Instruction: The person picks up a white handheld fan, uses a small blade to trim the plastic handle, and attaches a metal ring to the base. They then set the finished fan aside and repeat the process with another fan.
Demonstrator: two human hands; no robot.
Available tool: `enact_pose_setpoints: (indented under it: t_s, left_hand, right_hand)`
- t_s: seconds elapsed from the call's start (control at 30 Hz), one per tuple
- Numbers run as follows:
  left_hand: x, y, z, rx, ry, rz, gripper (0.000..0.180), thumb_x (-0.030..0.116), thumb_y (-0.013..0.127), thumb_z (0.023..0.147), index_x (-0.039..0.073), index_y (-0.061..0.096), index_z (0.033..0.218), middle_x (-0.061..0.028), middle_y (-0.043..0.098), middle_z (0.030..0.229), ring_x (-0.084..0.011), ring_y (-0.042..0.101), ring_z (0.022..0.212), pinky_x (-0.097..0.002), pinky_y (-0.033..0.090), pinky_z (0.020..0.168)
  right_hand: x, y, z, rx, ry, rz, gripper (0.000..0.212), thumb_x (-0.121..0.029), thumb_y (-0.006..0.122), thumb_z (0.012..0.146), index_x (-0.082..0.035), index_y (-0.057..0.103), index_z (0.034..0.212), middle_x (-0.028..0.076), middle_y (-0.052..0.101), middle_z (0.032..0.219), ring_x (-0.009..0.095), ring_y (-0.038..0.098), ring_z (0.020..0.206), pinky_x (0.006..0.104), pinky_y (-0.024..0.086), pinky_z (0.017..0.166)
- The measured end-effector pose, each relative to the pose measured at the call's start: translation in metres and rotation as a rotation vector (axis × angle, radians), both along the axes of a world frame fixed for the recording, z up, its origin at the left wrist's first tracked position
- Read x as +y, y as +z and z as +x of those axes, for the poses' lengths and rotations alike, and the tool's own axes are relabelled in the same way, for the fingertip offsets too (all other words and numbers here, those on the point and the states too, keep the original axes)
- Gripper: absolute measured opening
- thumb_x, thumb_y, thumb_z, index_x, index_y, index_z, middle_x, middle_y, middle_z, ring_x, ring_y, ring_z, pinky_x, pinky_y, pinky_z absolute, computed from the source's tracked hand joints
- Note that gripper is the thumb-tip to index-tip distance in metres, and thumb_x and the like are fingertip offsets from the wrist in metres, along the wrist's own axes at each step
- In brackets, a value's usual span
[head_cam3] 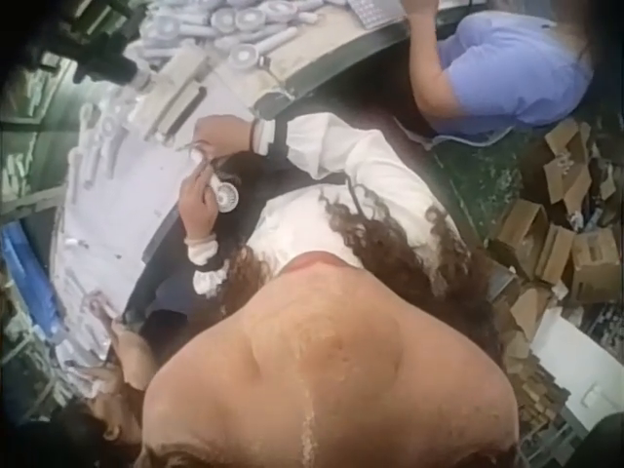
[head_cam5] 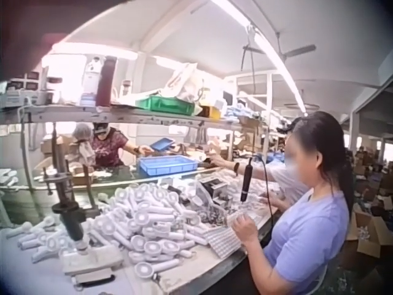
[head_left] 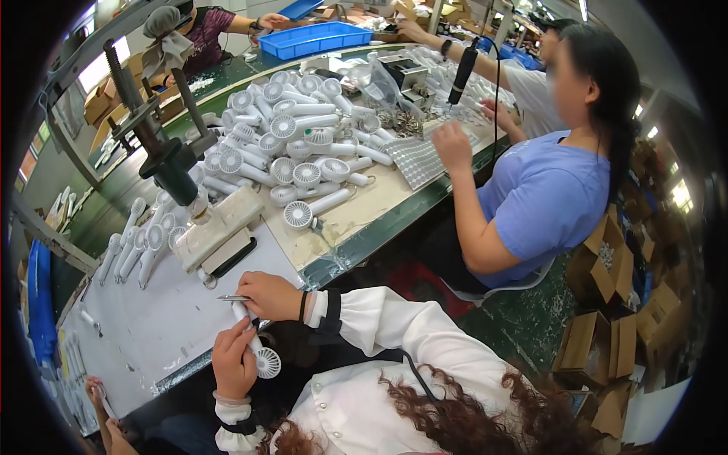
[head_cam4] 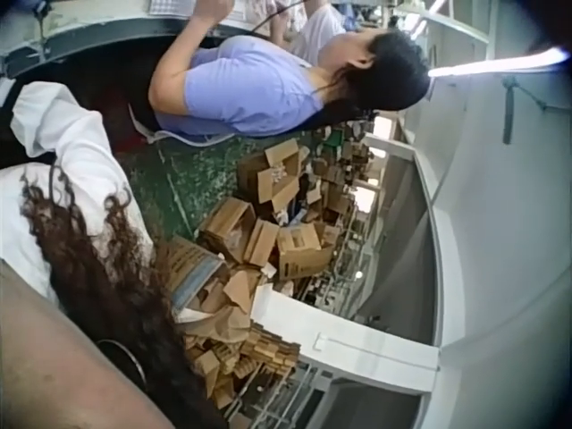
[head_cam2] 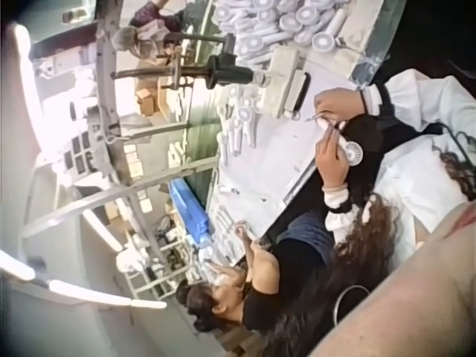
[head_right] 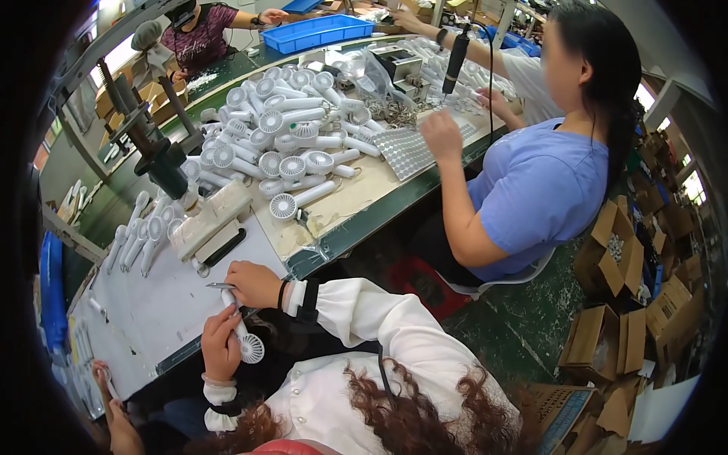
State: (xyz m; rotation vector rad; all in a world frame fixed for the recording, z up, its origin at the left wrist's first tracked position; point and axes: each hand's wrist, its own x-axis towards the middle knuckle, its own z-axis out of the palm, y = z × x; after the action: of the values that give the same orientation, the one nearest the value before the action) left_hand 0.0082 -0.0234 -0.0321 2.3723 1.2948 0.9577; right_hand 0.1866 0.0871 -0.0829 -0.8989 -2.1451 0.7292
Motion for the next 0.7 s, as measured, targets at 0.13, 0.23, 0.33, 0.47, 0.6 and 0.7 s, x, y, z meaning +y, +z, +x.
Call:
enact_pose_setpoints:
  t_s: [0.13, 0.23, 0.33, 0.47, 0.6, 0.7]
  left_hand:
    - [-0.003, 0.008, 0.016, -0.028, 0.190, -0.149, 0.029, 0.008, 0.071, 0.078, 0.001, 0.064, 0.105, -0.0146, 0.063, 0.116, -0.0327, 0.063, 0.094, -0.0370, 0.052, 0.078]
    - [0.000, -0.001, 0.014, 0.077, 0.333, -0.152, 0.038, 0.015, 0.076, 0.079, 0.004, 0.059, 0.111, -0.0137, 0.059, 0.113, -0.0289, 0.065, 0.081, -0.0355, 0.052, 0.067]
    - [-0.007, -0.005, 0.008, 0.002, 0.402, -0.209, 0.049, 0.014, 0.073, 0.079, 0.008, 0.055, 0.124, -0.0134, 0.058, 0.106, -0.0328, 0.062, 0.082, -0.0417, 0.051, 0.070]
    - [0.000, 0.002, 0.008, 0.054, 0.460, -0.313, 0.054, 0.015, 0.070, 0.082, 0.009, 0.055, 0.133, -0.0113, 0.060, 0.108, -0.0290, 0.062, 0.078, -0.0389, 0.052, 0.070]
    - [-0.004, -0.001, -0.002, 0.011, 0.436, -0.356, 0.057, 0.010, 0.070, 0.082, 0.009, 0.055, 0.137, -0.0094, 0.060, 0.115, -0.0189, 0.059, 0.075, -0.0307, 0.052, 0.067]
    - [-0.005, 0.000, -0.002, 0.015, 0.462, -0.342, 0.054, 0.008, 0.069, 0.082, 0.008, 0.057, 0.135, -0.0082, 0.060, 0.116, -0.0166, 0.057, 0.076, -0.0281, 0.051, 0.067]
  right_hand:
    - [0.000, -0.001, -0.003, -0.005, 0.003, 0.018, 0.018, -0.011, 0.065, 0.081, -0.007, 0.069, 0.098, 0.012, 0.062, 0.100, 0.034, 0.059, 0.098, 0.0429, 0.051, 0.084]
    - [0.013, -0.009, -0.003, -0.031, 0.096, 0.095, 0.018, -0.014, 0.064, 0.080, -0.005, 0.068, 0.096, 0.015, 0.062, 0.094, 0.037, 0.058, 0.094, 0.0462, 0.049, 0.082]
    - [0.009, -0.002, -0.002, 0.075, 0.126, 0.110, 0.020, -0.018, 0.065, 0.081, -0.004, 0.067, 0.096, 0.017, 0.061, 0.092, 0.037, 0.057, 0.091, 0.0471, 0.048, 0.080]
    - [0.011, 0.010, 0.014, 0.105, 0.037, 0.049, 0.018, -0.014, 0.059, 0.092, -0.005, 0.068, 0.106, 0.016, 0.061, 0.093, 0.035, 0.059, 0.090, 0.0429, 0.048, 0.078]
    - [-0.001, 0.013, 0.018, 0.041, 0.014, 0.106, 0.017, -0.011, 0.061, 0.092, -0.007, 0.068, 0.107, 0.011, 0.062, 0.091, 0.032, 0.061, 0.087, 0.0397, 0.050, 0.074]
    - [-0.008, 0.013, 0.022, -0.017, -0.012, 0.169, 0.018, -0.010, 0.064, 0.090, -0.008, 0.068, 0.107, 0.008, 0.062, 0.090, 0.029, 0.062, 0.084, 0.0377, 0.051, 0.071]
